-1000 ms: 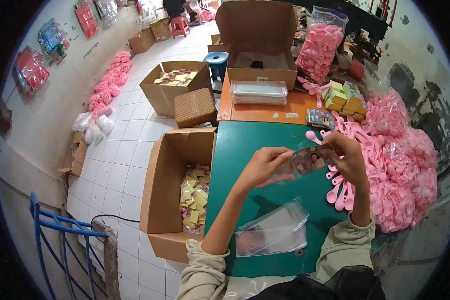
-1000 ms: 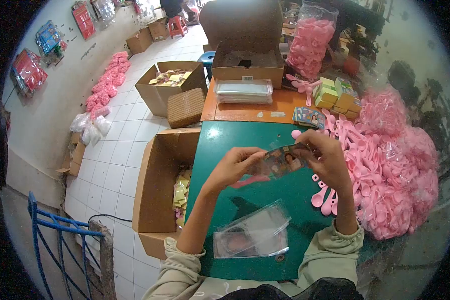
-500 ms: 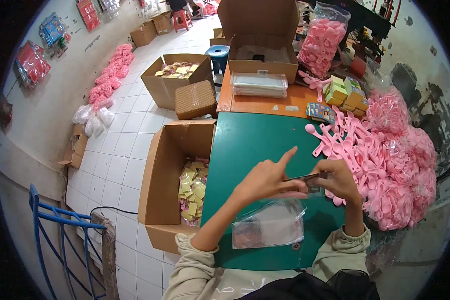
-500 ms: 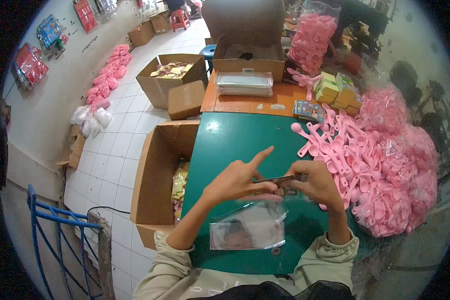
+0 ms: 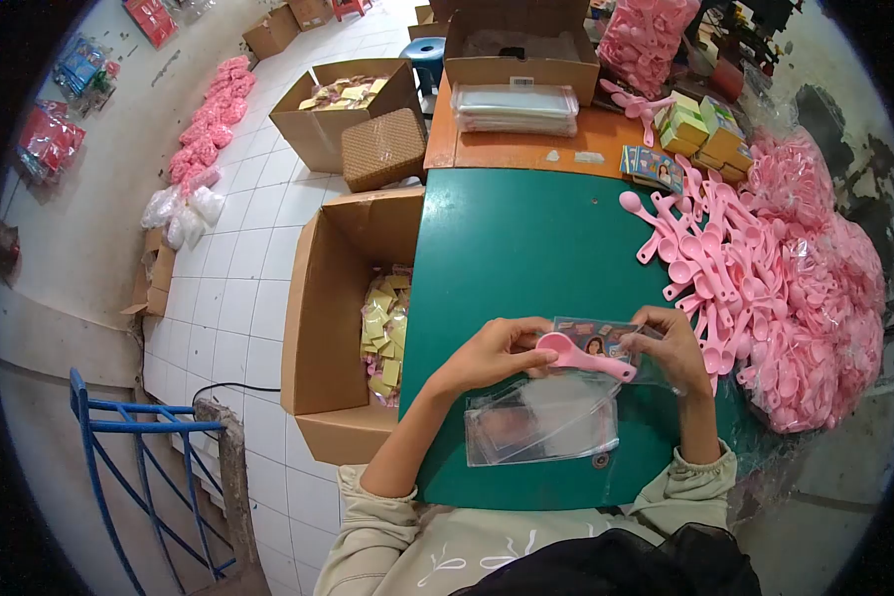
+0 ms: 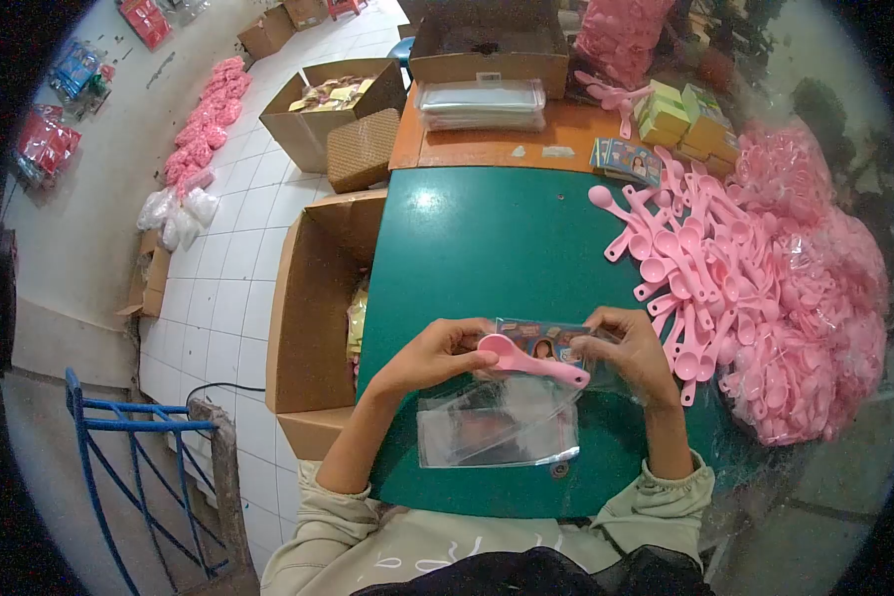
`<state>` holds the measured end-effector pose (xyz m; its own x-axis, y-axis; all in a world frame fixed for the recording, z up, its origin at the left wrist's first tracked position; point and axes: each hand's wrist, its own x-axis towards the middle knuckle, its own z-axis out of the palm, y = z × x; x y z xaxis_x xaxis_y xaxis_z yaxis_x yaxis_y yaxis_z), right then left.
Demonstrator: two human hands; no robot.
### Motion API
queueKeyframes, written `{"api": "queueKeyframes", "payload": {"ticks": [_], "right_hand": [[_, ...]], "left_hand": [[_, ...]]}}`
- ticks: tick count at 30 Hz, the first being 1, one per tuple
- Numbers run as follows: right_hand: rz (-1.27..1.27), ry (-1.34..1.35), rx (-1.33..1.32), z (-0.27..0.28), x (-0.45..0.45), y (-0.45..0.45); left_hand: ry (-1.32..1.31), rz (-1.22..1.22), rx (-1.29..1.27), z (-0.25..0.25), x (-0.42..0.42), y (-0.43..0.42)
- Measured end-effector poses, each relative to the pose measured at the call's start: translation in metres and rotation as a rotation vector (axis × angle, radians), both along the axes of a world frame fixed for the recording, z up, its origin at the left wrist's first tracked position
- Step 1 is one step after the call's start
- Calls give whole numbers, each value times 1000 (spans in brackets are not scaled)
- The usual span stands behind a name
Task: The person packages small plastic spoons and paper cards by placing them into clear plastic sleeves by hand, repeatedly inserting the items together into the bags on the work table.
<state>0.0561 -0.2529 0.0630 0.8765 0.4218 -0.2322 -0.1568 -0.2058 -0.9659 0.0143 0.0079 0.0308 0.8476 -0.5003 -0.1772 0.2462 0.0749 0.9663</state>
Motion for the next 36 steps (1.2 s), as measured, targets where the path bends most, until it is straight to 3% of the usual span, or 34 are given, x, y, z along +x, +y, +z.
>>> {"api": "queueKeyframes", "payload": {"ticks": [5, 8, 10, 14, 17, 21, 36], "right_hand": [[-74, -61, -9, -15, 1, 1], [-182, -246, 10, -9, -2, 15], [-162, -369, -67, 1, -4, 21], [223, -502, -112, 21, -12, 40], [273, -668, -305, 9, -19, 45], [343, -698, -440, -6, -27, 50], [475, -700, -370, -21, -27, 49]], "left_hand": [[-56, 83, 102, -19, 3, -3], [-385, 441, 401, -14, -8, -12], [-187, 354, 248, -4, -16, -16], [212, 238, -69, 2, -30, -22], [167, 210, 12, -10, -25, -15], [171, 98, 50, -4, -24, -14], [35, 121, 144, -8, -28, -14]]}}
